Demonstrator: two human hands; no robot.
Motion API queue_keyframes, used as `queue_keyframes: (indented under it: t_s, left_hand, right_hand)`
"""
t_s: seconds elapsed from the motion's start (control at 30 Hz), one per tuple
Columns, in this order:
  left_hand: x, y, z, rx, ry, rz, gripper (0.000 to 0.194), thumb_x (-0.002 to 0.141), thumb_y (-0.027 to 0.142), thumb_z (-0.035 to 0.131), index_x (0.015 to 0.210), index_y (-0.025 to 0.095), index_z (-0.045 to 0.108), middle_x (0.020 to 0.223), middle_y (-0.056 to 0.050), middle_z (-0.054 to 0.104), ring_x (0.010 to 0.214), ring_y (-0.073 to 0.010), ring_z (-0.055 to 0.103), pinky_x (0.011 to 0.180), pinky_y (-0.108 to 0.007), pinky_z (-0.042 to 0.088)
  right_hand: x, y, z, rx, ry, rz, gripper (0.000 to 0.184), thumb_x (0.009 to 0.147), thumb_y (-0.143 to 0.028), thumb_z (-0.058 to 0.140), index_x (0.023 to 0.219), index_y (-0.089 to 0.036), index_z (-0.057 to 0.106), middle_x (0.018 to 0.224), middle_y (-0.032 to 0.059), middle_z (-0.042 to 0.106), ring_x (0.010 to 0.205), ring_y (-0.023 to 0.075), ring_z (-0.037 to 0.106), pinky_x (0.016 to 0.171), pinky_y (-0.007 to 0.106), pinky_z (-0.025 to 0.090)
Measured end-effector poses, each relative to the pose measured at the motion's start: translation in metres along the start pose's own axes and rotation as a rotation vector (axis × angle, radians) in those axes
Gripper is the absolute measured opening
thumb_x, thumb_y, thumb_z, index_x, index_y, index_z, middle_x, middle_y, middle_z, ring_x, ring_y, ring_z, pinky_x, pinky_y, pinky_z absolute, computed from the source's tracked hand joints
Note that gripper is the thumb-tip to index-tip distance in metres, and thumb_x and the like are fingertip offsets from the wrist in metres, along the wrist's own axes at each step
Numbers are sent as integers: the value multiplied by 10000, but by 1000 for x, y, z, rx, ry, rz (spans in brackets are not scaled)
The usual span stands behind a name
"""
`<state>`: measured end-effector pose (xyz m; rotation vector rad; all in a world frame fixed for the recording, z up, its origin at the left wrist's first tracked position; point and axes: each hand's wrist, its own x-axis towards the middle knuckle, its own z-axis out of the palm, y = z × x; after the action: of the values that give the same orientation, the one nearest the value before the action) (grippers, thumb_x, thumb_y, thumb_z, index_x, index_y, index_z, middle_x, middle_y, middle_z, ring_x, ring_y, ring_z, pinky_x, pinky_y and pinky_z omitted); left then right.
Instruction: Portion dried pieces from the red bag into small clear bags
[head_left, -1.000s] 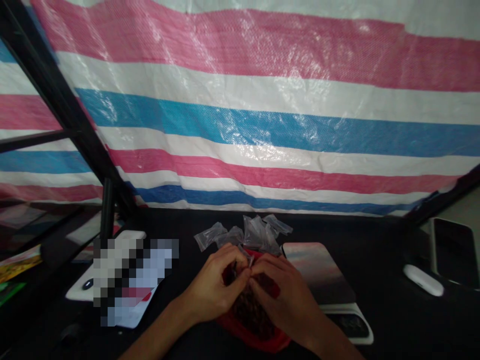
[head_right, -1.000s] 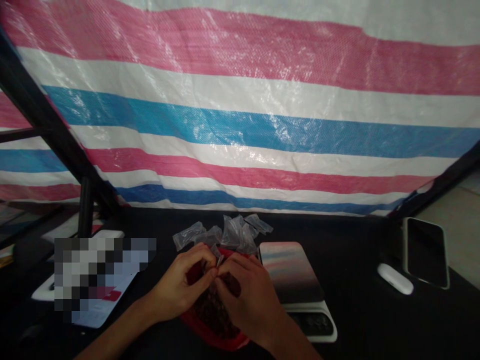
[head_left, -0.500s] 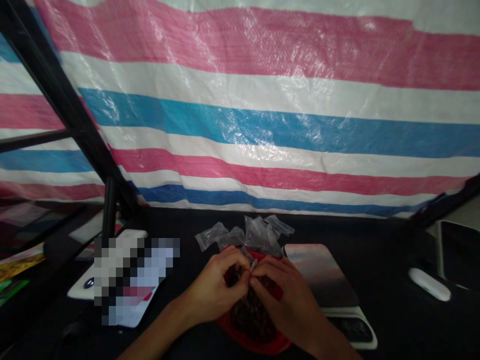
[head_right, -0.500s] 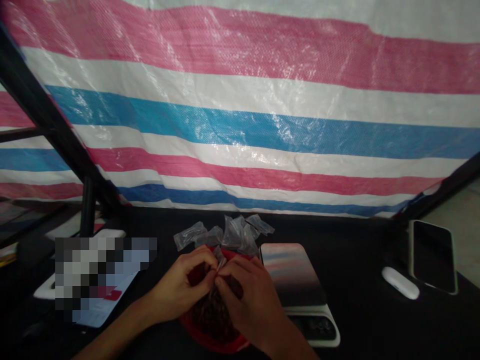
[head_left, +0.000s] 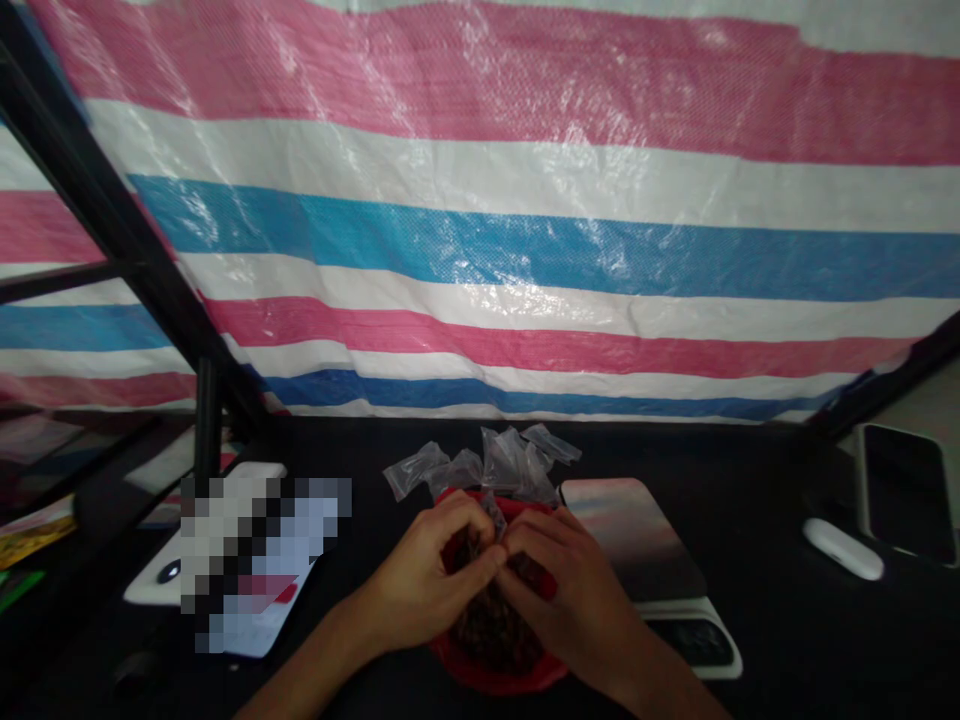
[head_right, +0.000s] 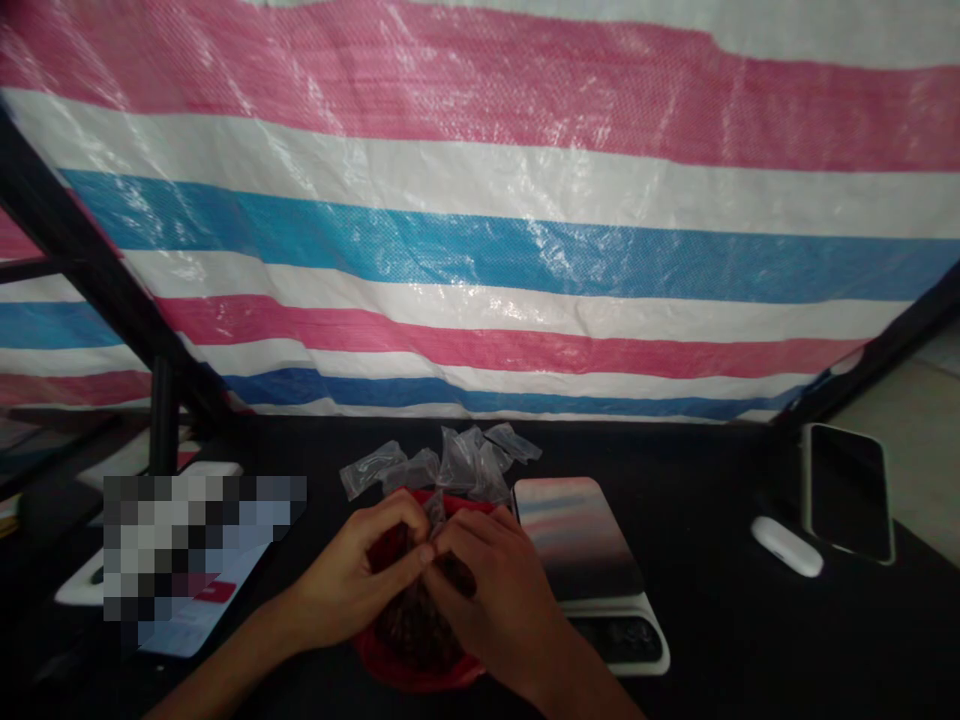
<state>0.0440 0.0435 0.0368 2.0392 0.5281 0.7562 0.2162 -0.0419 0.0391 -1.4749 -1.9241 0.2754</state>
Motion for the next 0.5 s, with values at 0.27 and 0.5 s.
queue_keyframes:
  t_s: [0.27,0.5]
  left_hand:
    - [1,-3,-5,-38,-43,-40,190,985,291,526,852,180,603,824,-14,617,782,-151,577,741,-264,458]
    - [2,-2,-3,-62,-50,-29,168,971,239,521,862,177,633,853,-26,650,800,-152,597,759,-258,475]
  right_hand:
    - [-2,4,4,11,-11,11,49,918,-203,697,908,-250,688,924,-24,753,843,176,672,799,323,419]
    - [0,0,4,18,34,73,85,884,-183,689,831,-249,682,860,-23,738,827,185,676,811,344,413]
